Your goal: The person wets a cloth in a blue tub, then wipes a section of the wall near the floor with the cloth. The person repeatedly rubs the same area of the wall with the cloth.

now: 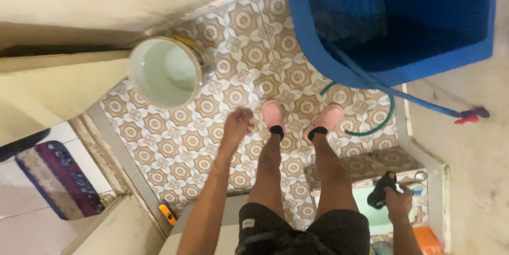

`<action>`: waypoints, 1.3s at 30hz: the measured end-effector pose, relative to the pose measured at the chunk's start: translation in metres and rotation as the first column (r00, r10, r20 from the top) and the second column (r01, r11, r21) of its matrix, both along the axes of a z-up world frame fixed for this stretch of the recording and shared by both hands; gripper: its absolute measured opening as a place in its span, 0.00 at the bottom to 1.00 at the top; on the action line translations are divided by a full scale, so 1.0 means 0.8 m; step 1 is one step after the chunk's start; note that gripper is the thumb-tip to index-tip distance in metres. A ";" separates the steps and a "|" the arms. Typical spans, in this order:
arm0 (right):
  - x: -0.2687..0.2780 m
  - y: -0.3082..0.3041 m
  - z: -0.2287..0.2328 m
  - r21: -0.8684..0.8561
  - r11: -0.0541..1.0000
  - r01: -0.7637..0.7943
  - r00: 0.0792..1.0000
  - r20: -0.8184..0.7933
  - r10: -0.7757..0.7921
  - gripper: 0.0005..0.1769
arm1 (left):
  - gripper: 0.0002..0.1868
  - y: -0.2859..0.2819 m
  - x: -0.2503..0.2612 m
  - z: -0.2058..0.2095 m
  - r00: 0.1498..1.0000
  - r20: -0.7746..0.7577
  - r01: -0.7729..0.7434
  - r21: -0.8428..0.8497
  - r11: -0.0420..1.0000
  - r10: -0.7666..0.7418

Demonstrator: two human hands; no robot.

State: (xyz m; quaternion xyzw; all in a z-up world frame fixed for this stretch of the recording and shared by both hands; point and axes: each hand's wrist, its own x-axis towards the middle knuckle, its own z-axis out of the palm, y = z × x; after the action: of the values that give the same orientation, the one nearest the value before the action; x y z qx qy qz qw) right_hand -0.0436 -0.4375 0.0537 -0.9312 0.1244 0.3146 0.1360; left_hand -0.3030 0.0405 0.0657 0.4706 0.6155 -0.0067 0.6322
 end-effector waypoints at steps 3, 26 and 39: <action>-0.013 0.022 0.041 0.005 0.999 -0.040 0.999 0.033 0.040 0.38 | 0.15 -0.045 -0.035 0.028 1.000 -0.001 0.005 0.008 1.000 -0.005; -0.107 0.256 0.372 0.879 0.281 0.386 0.897 -0.429 0.110 0.18 | 0.35 -0.119 0.056 0.377 0.676 0.731 0.356 -0.213 0.910 -0.093; -0.191 0.136 0.404 0.713 0.501 -0.492 0.856 0.502 0.126 0.11 | 0.31 -0.311 0.009 0.397 0.607 0.631 0.325 -0.752 0.573 0.483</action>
State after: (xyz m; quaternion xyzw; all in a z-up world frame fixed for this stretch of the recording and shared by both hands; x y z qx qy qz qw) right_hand -0.1960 -0.3285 0.3766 -0.8069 -0.2385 0.1651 0.5146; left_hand -0.2961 -0.2081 0.3836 0.0432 0.2167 -0.0484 0.9741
